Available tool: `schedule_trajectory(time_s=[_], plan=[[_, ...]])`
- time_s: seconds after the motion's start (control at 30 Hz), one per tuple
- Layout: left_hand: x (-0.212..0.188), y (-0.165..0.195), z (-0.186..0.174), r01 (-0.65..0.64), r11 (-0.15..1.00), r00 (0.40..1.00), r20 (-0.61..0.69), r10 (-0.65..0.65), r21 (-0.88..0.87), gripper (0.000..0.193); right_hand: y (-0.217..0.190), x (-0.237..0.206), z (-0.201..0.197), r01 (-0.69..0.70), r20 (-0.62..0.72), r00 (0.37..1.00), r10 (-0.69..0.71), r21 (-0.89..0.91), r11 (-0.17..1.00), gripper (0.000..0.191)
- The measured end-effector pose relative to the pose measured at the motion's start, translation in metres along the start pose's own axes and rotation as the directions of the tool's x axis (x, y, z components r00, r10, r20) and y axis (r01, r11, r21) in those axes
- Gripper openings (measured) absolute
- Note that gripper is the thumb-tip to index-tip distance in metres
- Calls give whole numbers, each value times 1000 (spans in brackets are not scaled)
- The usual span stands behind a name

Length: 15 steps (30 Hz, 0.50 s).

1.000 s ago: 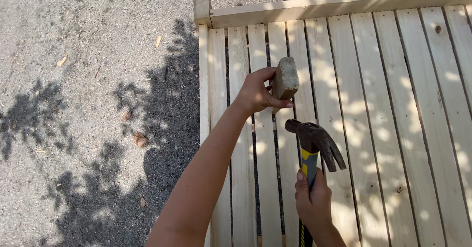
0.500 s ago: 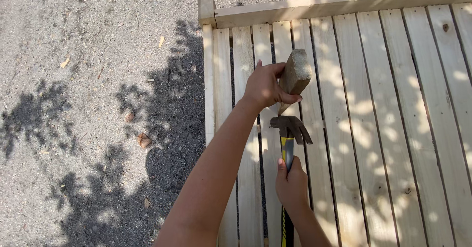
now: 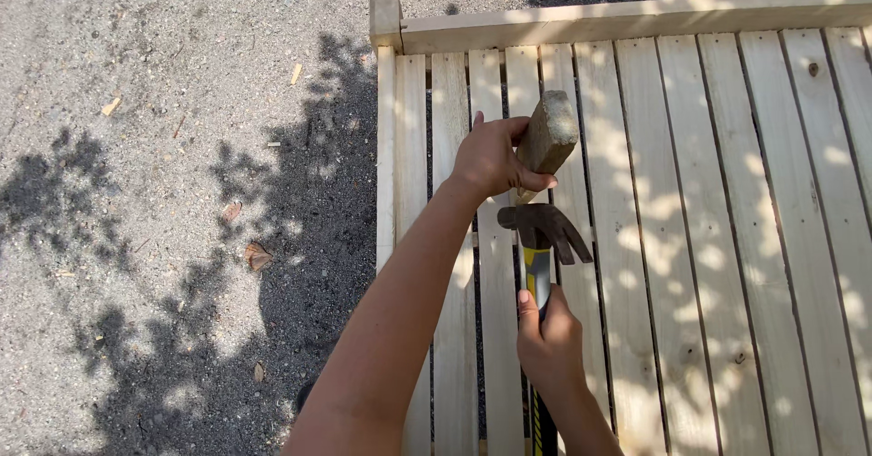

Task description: The person hammers nails into a slatted wooden frame outdoors, using a claw hammer while holding a concrete block in the other hand. They work across the slats one nail at a time, repositioning the block and pressing on boards, and at the end press a wooden strip across the slats with both hands.

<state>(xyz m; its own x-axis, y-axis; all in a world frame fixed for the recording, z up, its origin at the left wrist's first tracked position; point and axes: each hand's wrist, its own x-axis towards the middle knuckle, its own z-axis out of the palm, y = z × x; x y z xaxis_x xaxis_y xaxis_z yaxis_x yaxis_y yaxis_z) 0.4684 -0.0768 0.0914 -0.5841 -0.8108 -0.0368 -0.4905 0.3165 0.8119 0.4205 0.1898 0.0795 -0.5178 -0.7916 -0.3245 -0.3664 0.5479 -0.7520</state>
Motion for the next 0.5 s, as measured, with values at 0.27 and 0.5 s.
schedule_trajectory(time_s=[0.27, 0.5], plan=[[2, -1, -5, 22, 999, 999, 29, -21, -43, 91, -8, 15, 12, 46, 132, 991, 10, -415, 909, 30], [6, 2, -8, 49, 999, 998, 26, -49, -9, 91, 2, -2, -19, 111, -50, 992, -116, -87, 990, 31]])
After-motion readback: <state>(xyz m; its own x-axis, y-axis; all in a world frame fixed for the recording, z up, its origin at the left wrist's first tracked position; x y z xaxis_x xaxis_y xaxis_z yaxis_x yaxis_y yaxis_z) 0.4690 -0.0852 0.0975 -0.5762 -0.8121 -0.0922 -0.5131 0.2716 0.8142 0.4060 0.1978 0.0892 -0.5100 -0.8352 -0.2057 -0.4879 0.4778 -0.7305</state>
